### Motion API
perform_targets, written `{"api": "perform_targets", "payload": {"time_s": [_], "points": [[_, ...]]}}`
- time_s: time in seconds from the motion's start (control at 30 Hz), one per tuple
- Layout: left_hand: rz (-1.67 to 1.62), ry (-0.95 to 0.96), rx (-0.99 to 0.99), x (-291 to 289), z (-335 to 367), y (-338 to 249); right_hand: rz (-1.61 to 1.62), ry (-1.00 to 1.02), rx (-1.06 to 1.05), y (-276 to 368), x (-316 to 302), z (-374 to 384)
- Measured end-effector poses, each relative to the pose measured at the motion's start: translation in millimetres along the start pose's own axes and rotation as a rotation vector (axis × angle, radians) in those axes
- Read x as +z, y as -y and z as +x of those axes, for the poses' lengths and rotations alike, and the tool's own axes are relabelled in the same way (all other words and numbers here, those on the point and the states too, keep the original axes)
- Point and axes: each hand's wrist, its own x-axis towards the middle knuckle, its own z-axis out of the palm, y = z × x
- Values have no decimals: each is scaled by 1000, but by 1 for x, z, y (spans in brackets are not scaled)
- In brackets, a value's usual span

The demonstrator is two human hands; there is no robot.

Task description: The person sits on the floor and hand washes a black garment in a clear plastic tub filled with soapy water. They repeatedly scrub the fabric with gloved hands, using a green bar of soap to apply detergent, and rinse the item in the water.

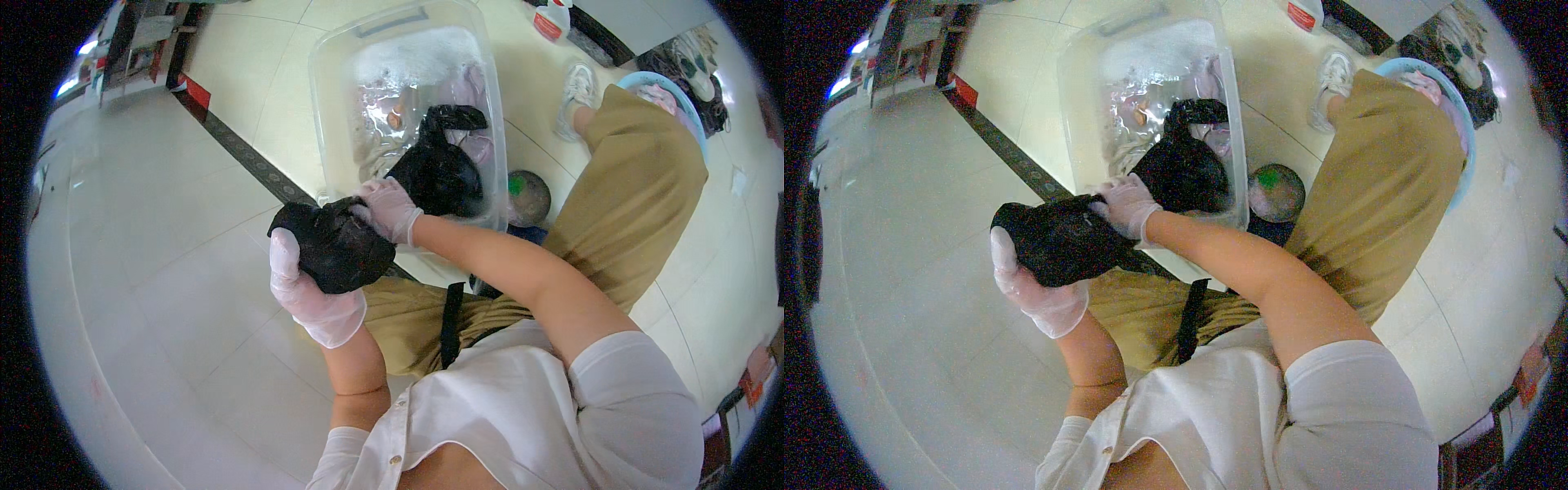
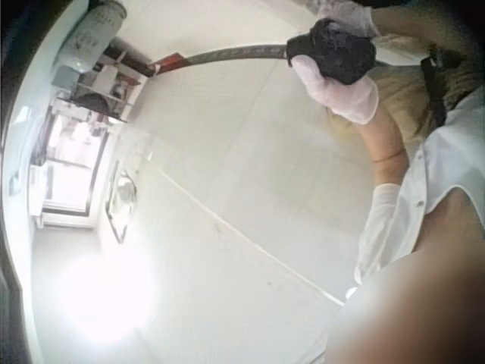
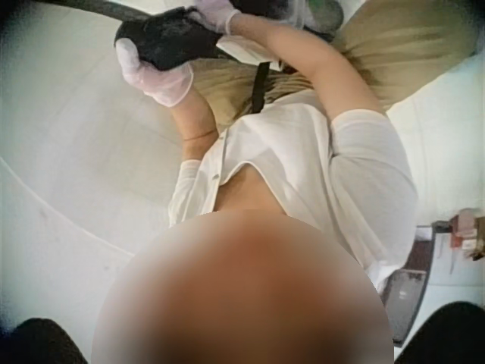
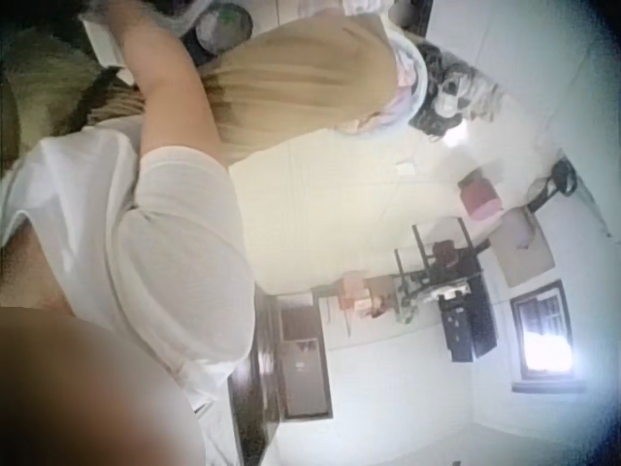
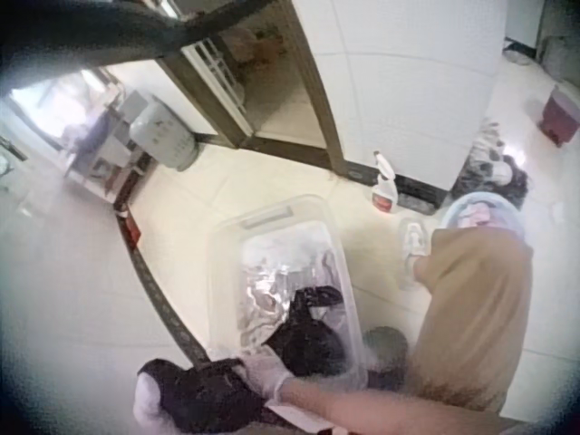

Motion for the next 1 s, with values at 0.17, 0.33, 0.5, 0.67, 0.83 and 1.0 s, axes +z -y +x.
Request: {"api": "perform_targets", "payload": {"time_s": [0.17, 0.33, 0.5, 0.67, 0.83, 1.0], "points": [[36, -137, 192, -26, -6, -6, -13, -4, 200, -31, 5, 0], [649, 11, 697, -46, 1, -12, 128, -207, 110, -99, 8, 17], [738, 76, 602, -87, 13, -19, 1173, -98, 603, -92, -62, 13], [219, -70, -229, -98, 36, -3, 1447, -461, 713, -72, -136, -50], [472, -214, -212, -103, 36, 26, 1014, -569, 924, -96, -137, -89], [934, -282, 26, -108, 39, 51, 968, -830, 1277, -237, -64, -135]]}}
